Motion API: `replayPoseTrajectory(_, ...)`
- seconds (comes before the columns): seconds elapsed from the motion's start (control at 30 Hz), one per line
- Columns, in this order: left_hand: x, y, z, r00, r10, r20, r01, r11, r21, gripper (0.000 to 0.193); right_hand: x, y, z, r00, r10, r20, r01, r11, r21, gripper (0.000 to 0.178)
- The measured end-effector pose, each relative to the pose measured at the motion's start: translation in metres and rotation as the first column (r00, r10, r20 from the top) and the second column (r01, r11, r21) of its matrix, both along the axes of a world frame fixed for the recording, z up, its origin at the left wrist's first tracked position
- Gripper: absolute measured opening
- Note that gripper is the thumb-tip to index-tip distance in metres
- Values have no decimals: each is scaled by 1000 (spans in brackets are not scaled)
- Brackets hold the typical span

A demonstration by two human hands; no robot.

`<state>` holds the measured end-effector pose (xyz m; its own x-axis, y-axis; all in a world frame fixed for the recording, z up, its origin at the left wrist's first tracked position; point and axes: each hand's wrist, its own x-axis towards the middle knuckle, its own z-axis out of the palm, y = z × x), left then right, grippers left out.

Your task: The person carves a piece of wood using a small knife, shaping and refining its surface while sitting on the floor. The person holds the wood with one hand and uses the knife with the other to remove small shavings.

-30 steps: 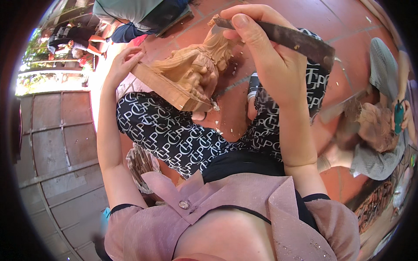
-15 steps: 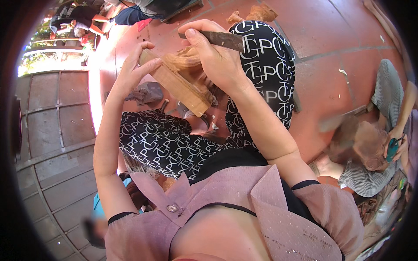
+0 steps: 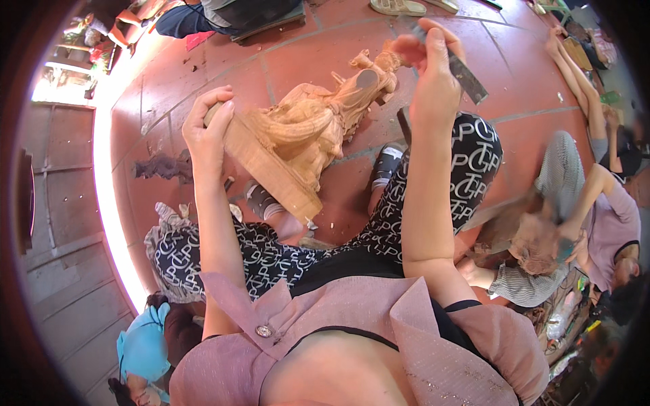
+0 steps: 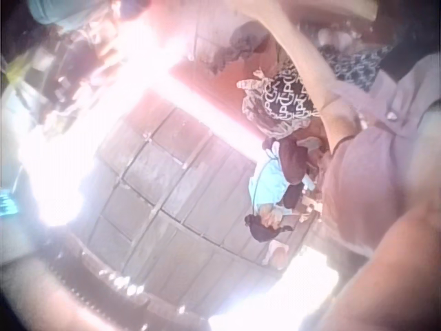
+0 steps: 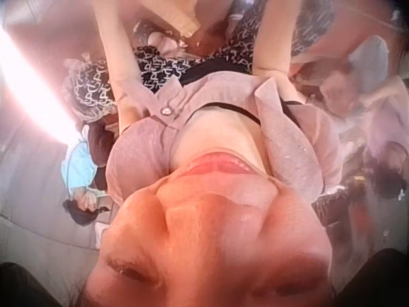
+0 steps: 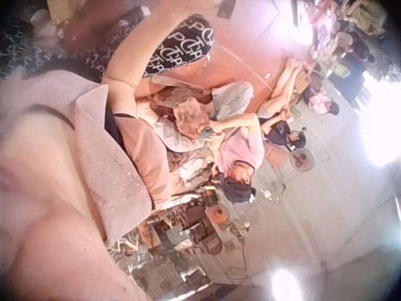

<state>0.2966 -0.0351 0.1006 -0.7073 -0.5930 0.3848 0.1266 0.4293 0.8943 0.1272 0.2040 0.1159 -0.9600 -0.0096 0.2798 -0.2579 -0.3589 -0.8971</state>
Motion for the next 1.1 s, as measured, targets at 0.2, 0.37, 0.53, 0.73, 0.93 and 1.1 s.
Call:
replayPoseTrajectory(0.2,2,-4,-2,998,66,16,-68,974,218,19,-83,-17,-62,944,-252,213,231,966,119,24)
replayPoseTrajectory(0.37,0,-8,0,998,-67,-18,68,996,65,22,-74,-15,-148,857,-261,445,178,959,220,26)
replayPoseTrajectory(0.53,-4,-29,-8,942,-334,29,318,918,237,28,-66,-21,-177,891,-166,422,102,980,170,28)
replayPoseTrajectory(0.73,-6,-16,-8,927,-373,-25,364,883,296,33,-76,-36,-192,925,-197,325,186,980,64,21)
replayPoseTrajectory(0.93,11,10,-6,930,-366,6,353,900,256,34,-82,-40,-207,917,-184,353,204,979,-19,18)
replayPoseTrajectory(1.1,35,34,-5,957,-291,-16,289,943,165,35,-69,-49,-210,919,-17,395,15,1000,8,25)
